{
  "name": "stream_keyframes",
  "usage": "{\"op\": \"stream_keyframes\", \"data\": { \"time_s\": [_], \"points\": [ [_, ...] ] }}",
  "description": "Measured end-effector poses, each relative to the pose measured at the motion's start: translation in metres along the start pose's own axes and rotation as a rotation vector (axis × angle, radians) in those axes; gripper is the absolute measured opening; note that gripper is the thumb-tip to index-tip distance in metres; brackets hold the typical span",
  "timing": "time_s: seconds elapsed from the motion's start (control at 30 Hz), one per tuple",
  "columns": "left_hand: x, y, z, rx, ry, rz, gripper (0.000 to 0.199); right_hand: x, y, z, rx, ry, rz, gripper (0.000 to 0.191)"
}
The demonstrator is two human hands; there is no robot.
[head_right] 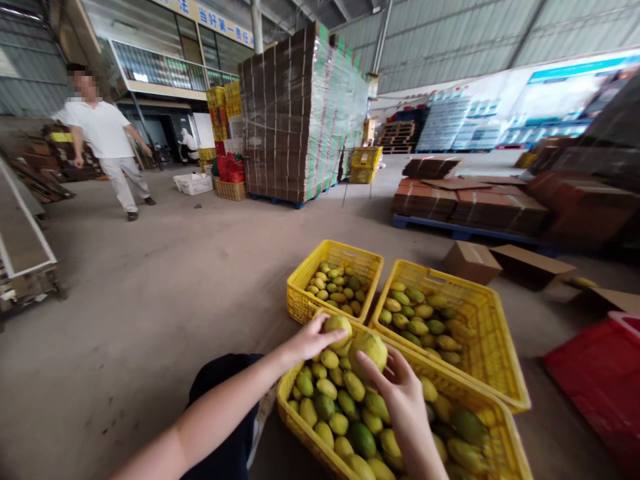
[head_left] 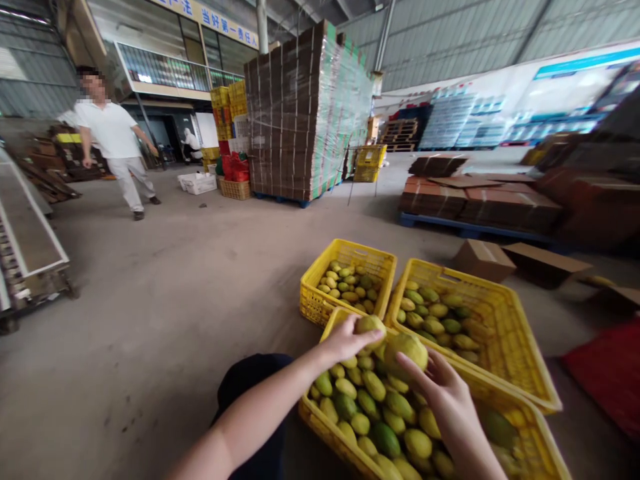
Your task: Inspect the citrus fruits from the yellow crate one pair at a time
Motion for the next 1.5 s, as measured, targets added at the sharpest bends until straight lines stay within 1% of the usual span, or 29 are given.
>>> {"op": "stream_keyframes", "data": {
  "time_s": [0.03,0.07,0.1,0.17,0.23,0.3,0.43,0.5,0.67,0.8,0.9,1.13,1.2,1.27,1.33,1.4,1.47,1.5],
  "points": [
    [-0.002,-0.004,0.011,0.106,0.059,0.019,0.044,-0.003,0.000,-0.005,-0.082,-0.030,0.086,0.055],
    [-0.001,-0.010,0.023,0.209,0.102,0.008,0.050,-0.006,-0.002,-0.009,-0.172,-0.053,0.178,0.056],
    [0.000,-0.015,0.034,0.304,0.129,-0.009,0.052,-0.007,-0.003,-0.013,-0.252,-0.082,0.242,0.056],
    [0.002,-0.022,0.051,0.415,0.164,-0.053,0.049,-0.006,-0.005,-0.017,-0.372,-0.139,0.306,0.055],
    [0.003,-0.027,0.058,0.460,0.202,-0.087,0.045,-0.002,-0.006,-0.017,-0.448,-0.189,0.322,0.052],
    [0.004,-0.028,0.059,0.477,0.251,-0.120,0.044,0.002,-0.006,-0.017,-0.501,-0.219,0.328,0.050],
    [0.006,-0.027,0.050,0.507,0.356,-0.184,0.049,0.006,-0.006,-0.016,-0.613,-0.274,0.363,0.046],
    [0.006,-0.025,0.046,0.504,0.379,-0.208,0.050,0.007,-0.006,-0.016,-0.644,-0.281,0.362,0.045],
    [0.011,-0.024,0.044,0.475,0.371,-0.236,0.049,0.004,-0.008,-0.017,-0.649,-0.273,0.351,0.046],
    [0.020,-0.027,0.047,0.506,0.362,-0.256,0.046,-0.004,-0.012,-0.018,-0.666,-0.268,0.368,0.045],
    [0.027,-0.027,0.044,0.501,0.351,-0.260,0.047,-0.012,-0.013,-0.016,-0.672,-0.281,0.391,0.045],
    [0.039,-0.026,0.038,0.455,0.355,-0.265,0.049,-0.026,-0.015,-0.011,-0.600,-0.221,0.381,0.046],
    [0.040,-0.026,0.036,0.410,0.349,-0.247,0.051,-0.031,-0.015,-0.012,-0.543,-0.178,0.360,0.051],
    [0.040,-0.022,0.030,0.310,0.286,-0.210,0.054,-0.035,-0.014,-0.011,-0.446,-0.111,0.303,0.055],
    [0.040,-0.016,0.016,0.123,0.136,-0.169,0.056,-0.036,-0.010,-0.006,-0.286,-0.019,0.196,0.058],
    [0.041,-0.010,-0.003,-0.121,-0.014,-0.138,0.056,-0.032,-0.008,0.003,-0.101,0.089,0.086,0.057],
    [0.043,-0.007,-0.021,-0.339,-0.072,-0.107,0.054,-0.027,-0.007,0.013,0.043,0.188,0.037,0.051],
    [0.043,-0.008,-0.027,-0.413,-0.066,-0.082,0.053,-0.025,-0.008,0.017,0.095,0.224,0.034,0.046]
  ]
}}
Point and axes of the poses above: each hand's wrist, its own y-axis towards the middle knuckle, its own x-axis out of the palm, z = x × y, the point moved 5 cm from there along y, towards the middle knuckle, and after that the axes turned 15 degrees about -y, right-handed, at the moved point
